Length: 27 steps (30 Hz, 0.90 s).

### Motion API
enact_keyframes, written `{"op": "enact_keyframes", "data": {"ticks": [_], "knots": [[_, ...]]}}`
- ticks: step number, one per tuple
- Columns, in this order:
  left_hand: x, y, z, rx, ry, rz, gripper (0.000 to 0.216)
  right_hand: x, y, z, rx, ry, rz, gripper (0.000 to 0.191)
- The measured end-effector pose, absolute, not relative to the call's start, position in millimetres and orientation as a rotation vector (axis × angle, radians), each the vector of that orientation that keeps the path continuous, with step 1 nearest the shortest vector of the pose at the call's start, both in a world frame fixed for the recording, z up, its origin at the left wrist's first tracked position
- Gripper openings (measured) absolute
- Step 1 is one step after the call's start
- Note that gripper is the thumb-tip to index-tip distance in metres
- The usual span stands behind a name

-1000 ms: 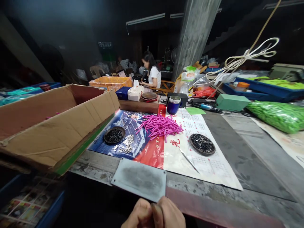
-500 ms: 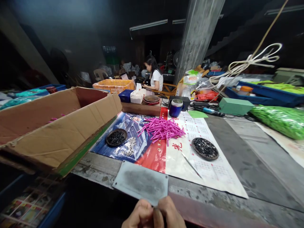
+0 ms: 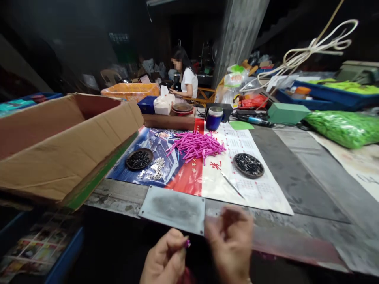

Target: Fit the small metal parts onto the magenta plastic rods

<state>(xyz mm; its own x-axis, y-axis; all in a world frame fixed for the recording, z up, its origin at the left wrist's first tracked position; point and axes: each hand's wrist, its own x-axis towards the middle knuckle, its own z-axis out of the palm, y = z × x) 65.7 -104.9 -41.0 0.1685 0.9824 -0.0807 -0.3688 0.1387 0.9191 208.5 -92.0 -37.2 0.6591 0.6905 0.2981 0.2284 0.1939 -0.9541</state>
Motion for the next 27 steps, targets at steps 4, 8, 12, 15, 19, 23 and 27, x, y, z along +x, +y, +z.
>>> {"op": "enact_keyframes", "data": {"ticks": [4,8,12,15,19,23,27], "knots": [[54,-100,-27,0.909,0.865,1.117,0.029,190,-100,-27,-1.384,-0.921,0.548,0.049],[48,-96,-26,0.930,0.854,1.036,0.026,184,-97,-27,-1.332,-1.045,0.492,0.061],[46,-96,-24,0.891,0.932,1.025,0.027,213,-90,-37,-1.406,-0.869,0.507,0.052],[36,-87,-21,1.060,0.972,0.976,0.023,243,-98,-51,-1.428,-0.901,0.442,0.046],[6,-54,-17,1.539,0.978,0.885,0.016,263,-115,-66,-1.544,-1.138,0.397,0.025],[-25,-11,-15,2.129,0.955,0.779,0.025,264,-117,-67,-1.564,-1.263,0.282,0.010],[-23,21,-13,2.567,0.889,0.531,0.032,257,-111,-63,-1.506,-1.347,0.187,0.005]]}}
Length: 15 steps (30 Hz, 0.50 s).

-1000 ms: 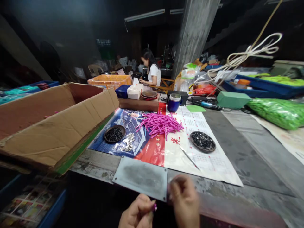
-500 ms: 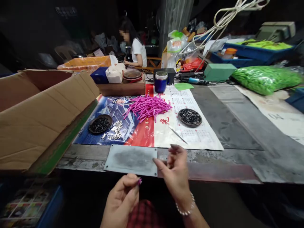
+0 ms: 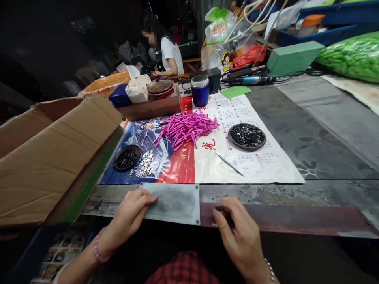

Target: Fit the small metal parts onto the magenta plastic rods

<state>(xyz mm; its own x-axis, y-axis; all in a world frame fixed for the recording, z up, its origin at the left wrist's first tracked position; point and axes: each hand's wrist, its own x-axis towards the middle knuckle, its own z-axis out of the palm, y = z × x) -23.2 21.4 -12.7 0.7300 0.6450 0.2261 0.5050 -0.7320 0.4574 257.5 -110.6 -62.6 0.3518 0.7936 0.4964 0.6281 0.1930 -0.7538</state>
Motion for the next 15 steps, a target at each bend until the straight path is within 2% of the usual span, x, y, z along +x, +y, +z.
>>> {"op": "enact_keyframes", "data": {"ticks": [7,15], "knots": [[51,25,-12,2.649,0.582,0.278,0.027,251,-109,-68,-1.458,-1.364,0.076,0.009],[12,33,-4,2.592,0.726,0.325,0.026,252,-111,-72,-1.432,-1.426,-0.001,0.011]]}}
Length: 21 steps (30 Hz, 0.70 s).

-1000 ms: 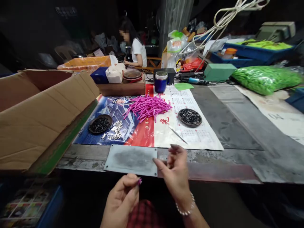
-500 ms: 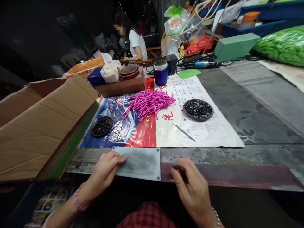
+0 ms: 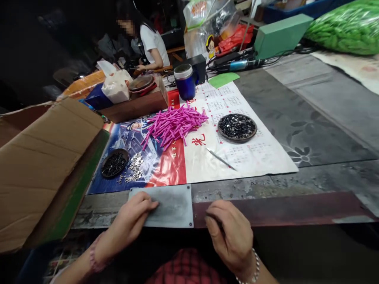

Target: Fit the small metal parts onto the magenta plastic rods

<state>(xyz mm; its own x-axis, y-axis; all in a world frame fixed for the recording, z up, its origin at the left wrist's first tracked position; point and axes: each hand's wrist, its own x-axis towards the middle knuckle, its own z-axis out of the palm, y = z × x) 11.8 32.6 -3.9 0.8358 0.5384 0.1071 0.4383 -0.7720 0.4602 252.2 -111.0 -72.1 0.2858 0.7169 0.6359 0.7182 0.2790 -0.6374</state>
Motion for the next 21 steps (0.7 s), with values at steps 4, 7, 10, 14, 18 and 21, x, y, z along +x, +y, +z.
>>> {"op": "enact_keyframes", "data": {"ticks": [4,7,10,14,18,21], "knots": [[33,21,-15,2.639,0.695,0.351,0.027,251,-109,-72,-1.492,-1.389,0.004,0.010],[48,11,-20,2.645,0.712,0.486,0.024,250,-111,-64,-1.478,-1.358,0.109,0.010],[44,-2,-19,2.581,0.766,0.677,0.023,241,-117,-52,-1.421,-1.384,0.252,0.011],[31,-24,-14,2.497,0.801,0.854,0.022,217,-120,-42,-1.355,-1.403,0.475,0.011],[27,-44,-9,2.464,0.818,1.003,0.024,196,-111,-38,-1.299,-1.380,0.634,0.013],[26,-55,-8,2.437,0.851,1.083,0.028,189,-104,-34,-1.258,-1.358,0.709,0.015]]}}
